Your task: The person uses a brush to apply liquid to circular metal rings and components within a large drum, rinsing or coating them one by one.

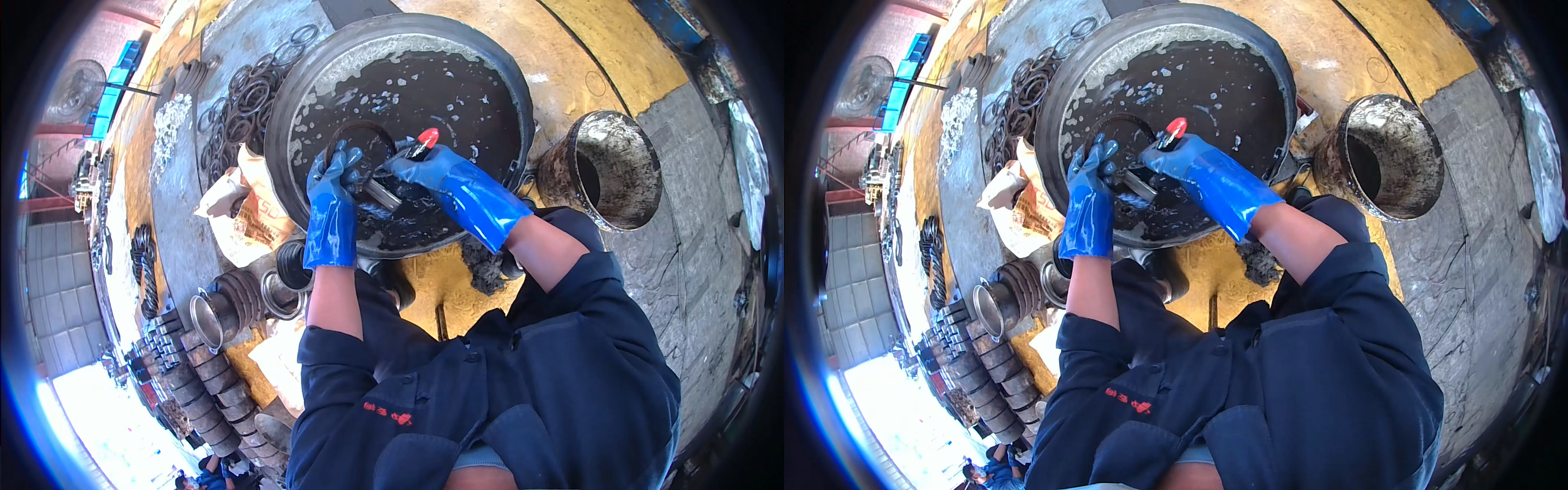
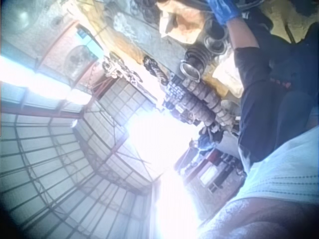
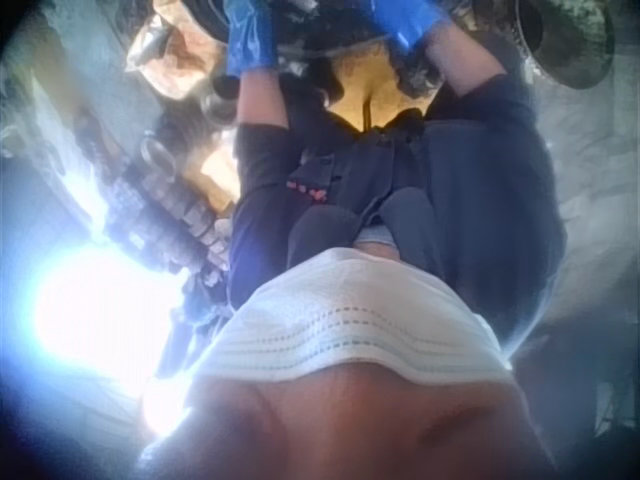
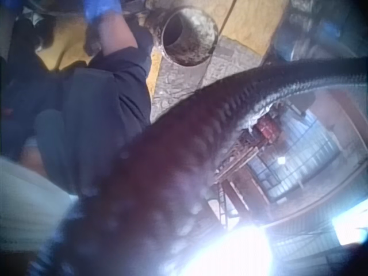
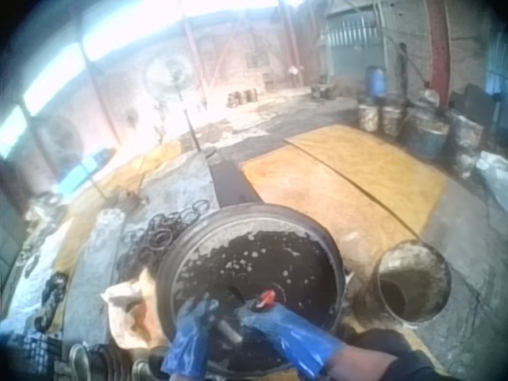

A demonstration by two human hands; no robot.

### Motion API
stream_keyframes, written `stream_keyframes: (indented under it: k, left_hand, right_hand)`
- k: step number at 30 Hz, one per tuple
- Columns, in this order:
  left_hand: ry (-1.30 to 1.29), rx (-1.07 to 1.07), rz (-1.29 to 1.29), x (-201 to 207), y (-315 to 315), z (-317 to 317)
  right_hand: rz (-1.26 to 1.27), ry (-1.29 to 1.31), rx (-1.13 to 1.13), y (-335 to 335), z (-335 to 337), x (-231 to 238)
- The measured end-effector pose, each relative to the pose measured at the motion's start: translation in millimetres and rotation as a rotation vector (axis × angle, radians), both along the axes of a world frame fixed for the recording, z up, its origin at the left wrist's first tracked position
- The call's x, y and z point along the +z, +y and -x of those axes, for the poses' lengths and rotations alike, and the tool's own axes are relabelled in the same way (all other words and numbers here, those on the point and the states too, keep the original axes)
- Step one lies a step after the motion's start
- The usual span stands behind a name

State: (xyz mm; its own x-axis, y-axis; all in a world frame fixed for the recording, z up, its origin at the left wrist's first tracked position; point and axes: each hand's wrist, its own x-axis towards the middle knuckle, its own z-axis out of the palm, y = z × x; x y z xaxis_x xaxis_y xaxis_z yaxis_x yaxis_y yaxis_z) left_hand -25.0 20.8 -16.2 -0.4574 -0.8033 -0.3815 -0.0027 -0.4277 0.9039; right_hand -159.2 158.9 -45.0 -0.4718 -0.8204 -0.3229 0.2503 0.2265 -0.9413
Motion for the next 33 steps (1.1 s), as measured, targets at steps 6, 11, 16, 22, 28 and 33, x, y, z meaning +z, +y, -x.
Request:
stream_keyframes:
  k: [6, 11, 16, 22, 28, 33]
  left_hand:
    - [0.012, -0.089, -0.019, 3, -1, -2]
    - [-0.019, -0.206, -0.243, 1, 1, 1]
    - [-0.075, -0.215, -0.233, -8, -10, -9]
    - [-0.078, -0.208, -0.236, -3, -4, -3]
    - [-0.059, -0.221, -0.219, -8, -2, 1]
    - [0.075, -0.260, -0.136, -13, -5, -4]
  right_hand:
    - [-0.209, 0.821, 0.155, 11, -2, 26]
    - [0.047, 1.179, 0.047, 14, 11, 17]
    - [0.292, 0.582, -0.348, 14, 14, 13]
    - [-0.344, 0.418, -0.172, 20, 63, 2]
    - [0.173, 0.411, -0.118, 7, 44, 33]
    - [-0.127, 0.378, -0.175, 3, 47, 16]
